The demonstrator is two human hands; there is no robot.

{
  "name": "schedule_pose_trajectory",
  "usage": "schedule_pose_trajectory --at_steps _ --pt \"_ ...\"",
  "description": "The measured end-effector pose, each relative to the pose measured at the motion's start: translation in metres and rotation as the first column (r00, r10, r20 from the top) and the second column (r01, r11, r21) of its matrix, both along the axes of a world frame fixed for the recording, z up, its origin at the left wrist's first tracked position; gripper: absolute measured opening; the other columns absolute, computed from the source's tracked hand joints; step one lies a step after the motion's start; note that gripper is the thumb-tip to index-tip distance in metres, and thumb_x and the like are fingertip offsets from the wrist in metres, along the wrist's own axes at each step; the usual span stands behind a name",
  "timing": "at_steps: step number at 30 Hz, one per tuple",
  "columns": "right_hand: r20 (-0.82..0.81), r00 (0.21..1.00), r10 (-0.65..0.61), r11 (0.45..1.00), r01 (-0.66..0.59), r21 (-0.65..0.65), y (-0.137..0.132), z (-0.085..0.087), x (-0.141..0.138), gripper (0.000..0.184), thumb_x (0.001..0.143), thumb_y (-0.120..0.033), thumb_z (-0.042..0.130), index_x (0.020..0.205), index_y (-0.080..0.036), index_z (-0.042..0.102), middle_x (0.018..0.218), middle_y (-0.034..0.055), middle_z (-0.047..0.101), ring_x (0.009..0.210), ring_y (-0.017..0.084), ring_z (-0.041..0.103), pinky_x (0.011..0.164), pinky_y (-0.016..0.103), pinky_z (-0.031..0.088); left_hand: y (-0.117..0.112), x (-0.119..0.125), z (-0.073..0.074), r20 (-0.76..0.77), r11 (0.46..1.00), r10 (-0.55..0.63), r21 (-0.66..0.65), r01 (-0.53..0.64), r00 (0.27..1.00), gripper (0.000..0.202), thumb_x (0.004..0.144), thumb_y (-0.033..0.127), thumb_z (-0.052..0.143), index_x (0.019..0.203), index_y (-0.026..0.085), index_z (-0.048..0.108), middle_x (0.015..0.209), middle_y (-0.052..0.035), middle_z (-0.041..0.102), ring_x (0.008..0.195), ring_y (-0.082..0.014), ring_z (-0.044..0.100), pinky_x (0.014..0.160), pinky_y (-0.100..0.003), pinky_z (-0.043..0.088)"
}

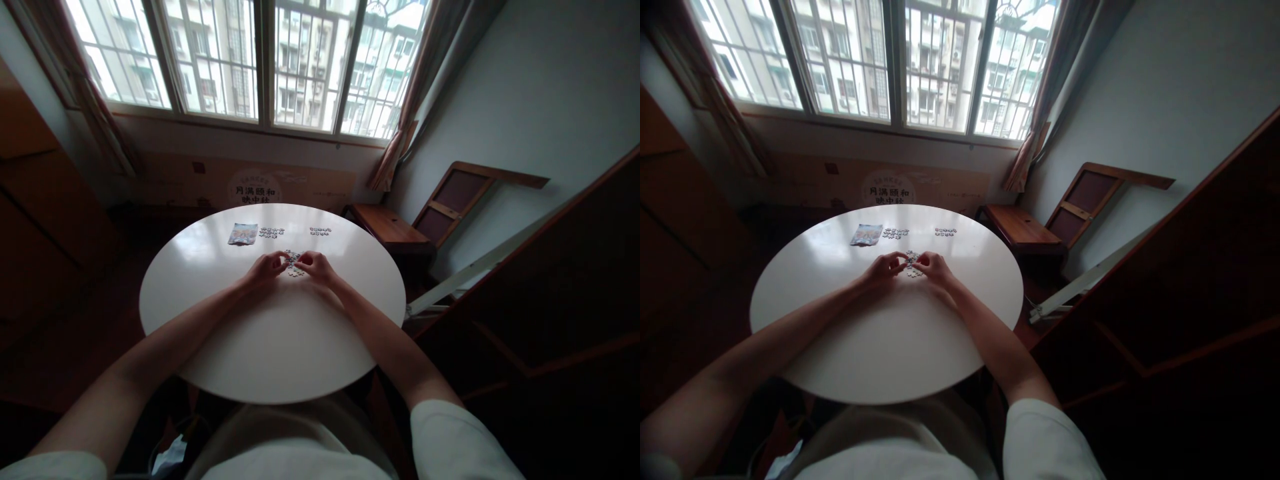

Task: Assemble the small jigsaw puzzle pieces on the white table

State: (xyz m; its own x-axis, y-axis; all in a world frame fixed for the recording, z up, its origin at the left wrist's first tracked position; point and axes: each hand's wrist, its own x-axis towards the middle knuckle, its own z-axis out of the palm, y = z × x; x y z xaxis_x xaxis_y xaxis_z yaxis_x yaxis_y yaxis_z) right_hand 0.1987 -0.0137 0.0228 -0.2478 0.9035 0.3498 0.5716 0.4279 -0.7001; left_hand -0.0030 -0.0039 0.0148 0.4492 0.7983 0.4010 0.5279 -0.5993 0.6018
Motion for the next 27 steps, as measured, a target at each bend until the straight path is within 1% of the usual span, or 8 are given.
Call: schedule_pose_trajectory --at_steps 2,4,8,11,16,18,21,27 --pt "-0.072 0.992 0.104 0.995 -0.104 -0.001 -0.001 -0.004 -0.005 0.035 0.072 -0.045 0.066 0.083 -0.012 0.067 0.072 0.0048 0.066 0.064 0.012 0.057 0.06 0.022 0.043 0.0 0.0 -0.001 -0.002 1.0 -0.005 0.017 0.005 1.0 0.034 0.081 0.036 0.052 0.105 0.015 0.062 0.057 0.0031 0.057 0.049 -0.0078 0.048 0.051 -0.018 0.036" --pt "-0.141 0.975 0.171 0.984 -0.175 -0.017 -0.002 -0.007 -0.01 0.036 0.072 -0.046 0.066 0.084 -0.012 0.066 0.073 0.0051 0.066 0.064 0.012 0.058 0.06 0.023 0.044 0.0 0.0 -0.001 -0.011 0.999 -0.017 0.028 0.018 1.0 0.031 0.08 0.033 0.052 0.101 0.015 0.064 0.059 0.0019 0.058 0.05 -0.0079 0.049 0.052 -0.017 0.037" --pt "-0.281 0.932 0.229 0.962 -0.261 -0.079 -0.004 -0.009 -0.017 0.04 0.069 -0.049 0.068 0.084 -0.012 0.065 0.07 0.0045 0.065 0.063 0.013 0.059 0.06 0.025 0.046 0.0 -0.001 -0.002 -0.048 0.997 -0.047 0.055 0.05 0.998 0.025 0.08 0.029 0.053 0.093 0.014 0.068 0.062 -0.0009 0.062 0.054 -0.0088 0.052 0.054 -0.018 0.038" --pt "-0.343 0.909 0.238 0.953 -0.287 -0.097 -0.004 -0.009 -0.017 0.042 0.067 -0.051 0.068 0.082 -0.012 0.065 0.069 0.0046 0.065 0.062 0.013 0.06 0.06 0.025 0.047 0.0 -0.002 -0.003 -0.076 0.994 -0.037 0.097 0.044 0.996 0.025 0.081 0.031 0.053 0.089 0.014 0.07 0.063 -0.002 0.063 0.055 -0.0094 0.054 0.055 -0.018 0.038" --pt "-0.357 0.922 0.149 0.97 -0.207 -0.128 0.0 -0.009 -0.014 0.044 0.068 -0.055 0.065 0.08 -0.012 0.063 0.062 0.0026 0.062 0.056 0.011 0.056 0.052 0.022 0.044 -0.003 -0.002 -0.001 -0.14 0.988 0.048 0.151 -0.027 0.989 0.031 0.085 0.037 0.049 0.079 0.015 0.07 0.058 -0.0015 0.061 0.051 -0.0089 0.052 0.053 -0.018 0.035" --pt "-0.336 0.929 0.157 0.96 -0.223 -0.167 0.0 -0.008 -0.012 0.045 0.068 -0.055 0.065 0.079 -0.011 0.062 0.061 0.0022 0.061 0.053 0.011 0.055 0.05 0.021 0.042 -0.005 -0.001 0.0 -0.158 0.987 0.053 0.159 -0.028 0.986 0.031 0.085 0.037 0.048 0.079 0.015 0.07 0.056 -0.0009 0.06 0.05 -0.0086 0.051 0.052 -0.018 0.034" --pt "-0.29 0.936 0.198 0.945 -0.261 -0.198 -0.002 -0.005 -0.01 0.046 0.068 -0.056 0.065 0.077 -0.011 0.063 0.061 0.0026 0.062 0.054 0.01 0.055 0.051 0.021 0.041 -0.006 -0.001 0.0 -0.162 0.982 0.032 0.189 -0.001 0.986 0.03 0.084 0.036 0.049 0.078 0.015 0.07 0.055 0.0001 0.058 0.05 -0.0078 0.049 0.052 -0.018 0.033" --pt "-0.182 0.953 0.241 0.949 -0.27 -0.162 -0.006 0.003 -0.007 0.046 0.071 -0.057 0.062 0.072 -0.011 0.064 0.062 0.0027 0.061 0.057 0.01 0.054 0.052 0.021 0.039 -0.009 0.0 -0.001 -0.203 0.965 -0.039 0.246 0.089 0.978 0.03 0.085 0.034 0.047 0.075 0.016 0.069 0.055 0.0008 0.058 0.05 -0.0069 0.046 0.053 -0.018 0.033"
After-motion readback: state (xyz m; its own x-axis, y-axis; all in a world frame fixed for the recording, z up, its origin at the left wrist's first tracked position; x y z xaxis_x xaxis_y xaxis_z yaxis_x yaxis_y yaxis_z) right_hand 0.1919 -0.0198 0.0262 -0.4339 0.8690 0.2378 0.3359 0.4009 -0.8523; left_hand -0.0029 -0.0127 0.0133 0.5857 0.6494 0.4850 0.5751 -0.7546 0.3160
